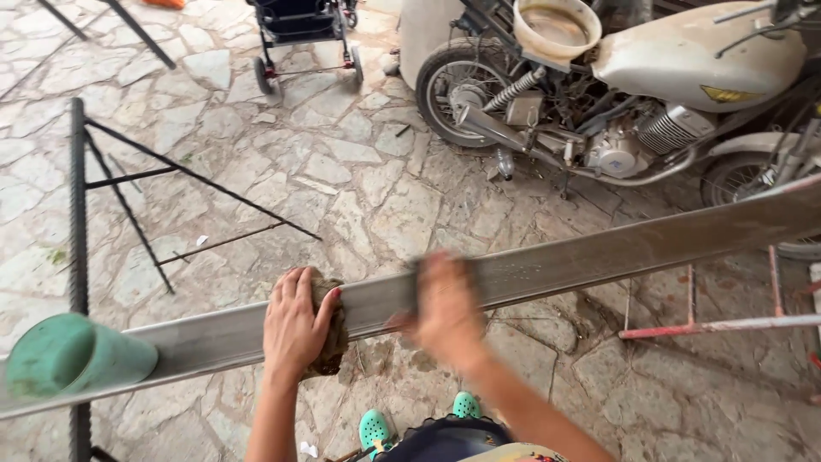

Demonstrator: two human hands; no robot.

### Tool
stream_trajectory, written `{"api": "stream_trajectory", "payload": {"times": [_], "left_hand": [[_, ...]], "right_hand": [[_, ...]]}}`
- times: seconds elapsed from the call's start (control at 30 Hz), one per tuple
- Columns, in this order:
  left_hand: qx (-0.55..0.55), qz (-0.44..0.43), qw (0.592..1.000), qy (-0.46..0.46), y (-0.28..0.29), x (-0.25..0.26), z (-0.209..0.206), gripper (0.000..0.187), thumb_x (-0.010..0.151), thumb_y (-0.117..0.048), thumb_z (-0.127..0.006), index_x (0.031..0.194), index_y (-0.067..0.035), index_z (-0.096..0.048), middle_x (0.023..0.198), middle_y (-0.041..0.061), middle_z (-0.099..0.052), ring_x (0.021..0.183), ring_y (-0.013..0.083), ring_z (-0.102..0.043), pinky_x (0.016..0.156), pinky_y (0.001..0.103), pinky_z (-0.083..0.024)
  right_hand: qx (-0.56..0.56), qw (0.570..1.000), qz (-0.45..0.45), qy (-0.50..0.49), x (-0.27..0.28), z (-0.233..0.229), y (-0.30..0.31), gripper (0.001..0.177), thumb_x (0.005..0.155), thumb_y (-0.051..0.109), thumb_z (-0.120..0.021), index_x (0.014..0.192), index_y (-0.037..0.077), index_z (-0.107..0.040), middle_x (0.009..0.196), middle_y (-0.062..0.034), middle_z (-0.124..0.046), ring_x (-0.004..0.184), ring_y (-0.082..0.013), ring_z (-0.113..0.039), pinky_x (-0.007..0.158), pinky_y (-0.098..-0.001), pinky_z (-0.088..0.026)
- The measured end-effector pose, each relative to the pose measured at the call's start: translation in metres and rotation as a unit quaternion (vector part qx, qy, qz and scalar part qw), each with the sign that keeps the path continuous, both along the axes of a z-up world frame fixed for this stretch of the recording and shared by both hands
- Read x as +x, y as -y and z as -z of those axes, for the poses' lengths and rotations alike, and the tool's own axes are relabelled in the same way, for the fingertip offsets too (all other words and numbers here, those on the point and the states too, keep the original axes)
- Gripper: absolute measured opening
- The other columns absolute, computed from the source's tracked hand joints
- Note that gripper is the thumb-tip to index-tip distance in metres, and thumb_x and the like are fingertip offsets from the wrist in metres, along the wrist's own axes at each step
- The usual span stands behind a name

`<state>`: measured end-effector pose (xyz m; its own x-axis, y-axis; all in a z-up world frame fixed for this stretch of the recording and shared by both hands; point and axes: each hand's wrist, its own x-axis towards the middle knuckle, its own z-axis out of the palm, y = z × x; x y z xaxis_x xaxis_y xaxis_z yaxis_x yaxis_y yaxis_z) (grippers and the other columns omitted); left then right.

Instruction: The person is sanding a long metal beam using a piece of sandpaper and wiping it with a cloth to prepare the surface.

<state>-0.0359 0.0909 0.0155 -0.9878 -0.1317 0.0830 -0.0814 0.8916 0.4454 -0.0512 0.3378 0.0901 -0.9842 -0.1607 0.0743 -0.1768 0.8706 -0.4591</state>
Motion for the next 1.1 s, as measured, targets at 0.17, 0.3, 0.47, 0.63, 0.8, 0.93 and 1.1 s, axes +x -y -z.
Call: {"api": "stream_trajectory", "payload": {"times": [0.17,0.3,0.47,0.63,0.8,0.93,1.1], "left_hand": [[0.006,-0.015,1.0,0.002,-0.002,0.003,0.006,0.077,0.102,-0.067,-0.036,0.146,-0.006,-0.05,0.14,0.016,-0.055,0.141,0.0317,-0.046,0.118,0.046,-0.035],[-0.031,-0.014,0.999,-0.027,-0.004,0.004,0.005,0.074,0.101,-0.065,-0.043,0.142,-0.005,-0.052,0.139,0.015,-0.056,0.14,0.0316,-0.047,0.118,0.044,-0.035],[-0.021,-0.01,0.999,-0.034,-0.003,0.004,0.006,0.073,0.101,-0.064,-0.042,0.142,-0.005,-0.051,0.138,0.015,-0.055,0.14,0.0317,-0.046,0.118,0.045,-0.035],[-0.024,-0.014,0.999,-0.024,-0.008,0.005,-0.002,0.08,0.099,-0.068,-0.043,0.143,-0.001,-0.049,0.141,0.017,-0.053,0.142,0.0315,-0.043,0.121,0.044,-0.03],[-0.038,-0.015,0.998,-0.041,-0.008,0.006,0.008,0.081,0.098,-0.068,-0.046,0.143,0.0,-0.049,0.142,0.017,-0.052,0.142,0.0315,-0.043,0.122,0.043,-0.029],[-0.013,-0.017,1.0,-0.023,-0.009,0.004,-0.001,0.082,0.1,-0.068,-0.042,0.144,0.0,-0.048,0.143,0.017,-0.052,0.143,0.032,-0.041,0.122,0.044,-0.028],[-0.004,-0.023,1.0,-0.006,-0.011,0.007,-0.008,0.082,0.1,-0.069,-0.04,0.145,-0.001,-0.048,0.144,0.017,-0.052,0.144,0.0311,-0.04,0.122,0.044,-0.029]], "right_hand": [[0.151,0.975,-0.073,-0.145,-0.012,0.1,-0.03,0.11,0.077,0.071,-0.065,0.147,-0.007,-0.031,0.153,-0.0274,-0.031,0.145,-0.0389,-0.024,0.122,-0.0468,-0.014],[0.151,0.983,0.096,-0.04,-0.028,0.057,-0.064,0.124,0.079,0.092,-0.027,0.149,-0.011,-0.023,0.156,-0.0318,-0.022,0.148,-0.0394,-0.02,0.123,-0.0459,-0.012],[0.078,0.955,-0.25,-0.138,0.043,0.078,0.012,0.123,0.077,0.093,-0.029,0.147,-0.008,-0.028,0.154,-0.0299,-0.028,0.146,-0.0382,-0.022,0.121,-0.0453,-0.012],[0.176,0.958,-0.025,-0.225,-0.021,0.072,-0.062,0.108,0.079,0.071,-0.057,0.144,-0.013,-0.034,0.148,-0.033,-0.038,0.141,-0.0427,-0.033,0.119,-0.0504,-0.022],[0.104,0.959,-0.18,-0.19,0.013,0.074,0.014,0.111,0.071,0.068,-0.072,0.141,-0.012,-0.038,0.144,-0.035,-0.04,0.139,-0.0477,-0.032,0.118,-0.0556,-0.019],[0.121,0.964,-0.129,-0.2,-0.003,0.071,-0.012,0.118,0.075,0.087,-0.042,0.146,-0.007,-0.034,0.149,-0.0286,-0.039,0.143,-0.0396,-0.031,0.119,-0.0491,-0.021],[0.168,0.961,-0.034,-0.217,-0.017,0.074,0.0,0.115,0.085,0.085,-0.029,0.146,-0.012,-0.034,0.147,-0.0354,-0.036,0.141,-0.0454,-0.032,0.117,-0.0545,-0.023]]}}
